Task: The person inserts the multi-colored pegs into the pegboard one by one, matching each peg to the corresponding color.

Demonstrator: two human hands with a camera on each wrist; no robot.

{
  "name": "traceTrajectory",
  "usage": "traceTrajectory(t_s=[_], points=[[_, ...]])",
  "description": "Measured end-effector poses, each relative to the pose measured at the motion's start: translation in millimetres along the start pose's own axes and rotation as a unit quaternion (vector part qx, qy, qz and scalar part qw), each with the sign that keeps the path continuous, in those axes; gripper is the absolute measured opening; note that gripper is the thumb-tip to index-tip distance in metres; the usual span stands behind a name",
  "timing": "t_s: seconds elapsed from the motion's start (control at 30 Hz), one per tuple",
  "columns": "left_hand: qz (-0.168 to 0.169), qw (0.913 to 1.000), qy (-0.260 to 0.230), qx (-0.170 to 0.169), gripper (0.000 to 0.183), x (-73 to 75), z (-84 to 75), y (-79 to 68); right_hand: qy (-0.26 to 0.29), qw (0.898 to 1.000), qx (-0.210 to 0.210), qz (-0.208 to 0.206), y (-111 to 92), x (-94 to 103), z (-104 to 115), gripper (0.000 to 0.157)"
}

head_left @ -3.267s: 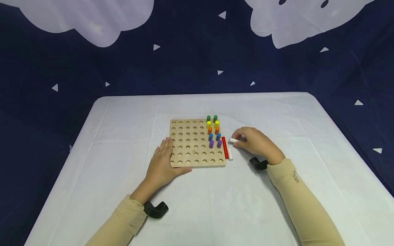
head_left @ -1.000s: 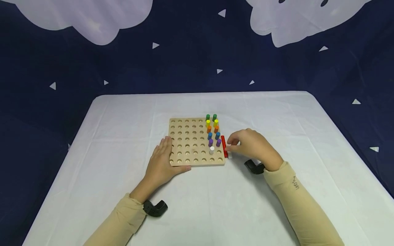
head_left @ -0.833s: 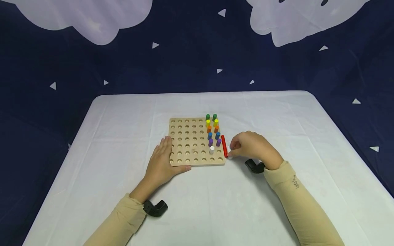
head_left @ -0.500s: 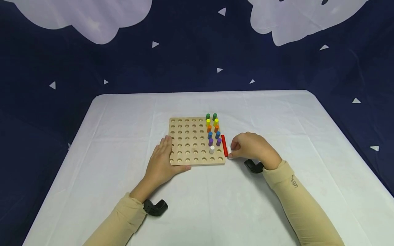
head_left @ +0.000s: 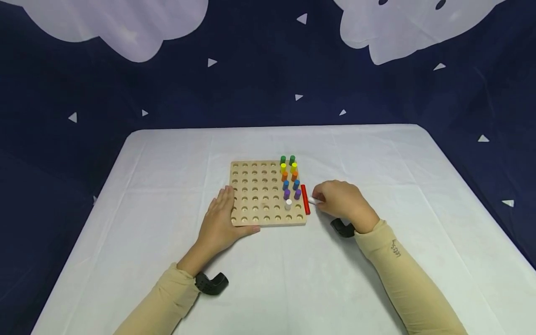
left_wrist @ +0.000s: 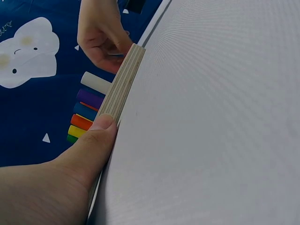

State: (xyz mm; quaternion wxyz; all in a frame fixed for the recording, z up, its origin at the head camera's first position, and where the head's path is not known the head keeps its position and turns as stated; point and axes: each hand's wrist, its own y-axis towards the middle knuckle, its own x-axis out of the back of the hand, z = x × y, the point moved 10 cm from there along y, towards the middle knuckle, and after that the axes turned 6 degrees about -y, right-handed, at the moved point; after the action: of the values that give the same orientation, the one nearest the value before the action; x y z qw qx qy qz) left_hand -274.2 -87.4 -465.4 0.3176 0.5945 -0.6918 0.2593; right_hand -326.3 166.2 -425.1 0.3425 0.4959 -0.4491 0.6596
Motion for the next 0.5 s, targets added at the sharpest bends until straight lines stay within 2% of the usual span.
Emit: traceTrajectory(t_s=[0.3, 0.5], points=[[0.001, 1.0000, -0.001, 0.000, 0.134, -1.0, 0.1, -1.3, 0.002, 1.000, -0.002, -0.013, 0.4, 3.3, -0.8, 0.022], [0.000, 1.0000, 0.001, -0.001, 0.134, -0.3, 0.6, -0.9, 0.060, 0.996, 0.017, -0.063, -3.0, 22.1, -2.0, 0.018]])
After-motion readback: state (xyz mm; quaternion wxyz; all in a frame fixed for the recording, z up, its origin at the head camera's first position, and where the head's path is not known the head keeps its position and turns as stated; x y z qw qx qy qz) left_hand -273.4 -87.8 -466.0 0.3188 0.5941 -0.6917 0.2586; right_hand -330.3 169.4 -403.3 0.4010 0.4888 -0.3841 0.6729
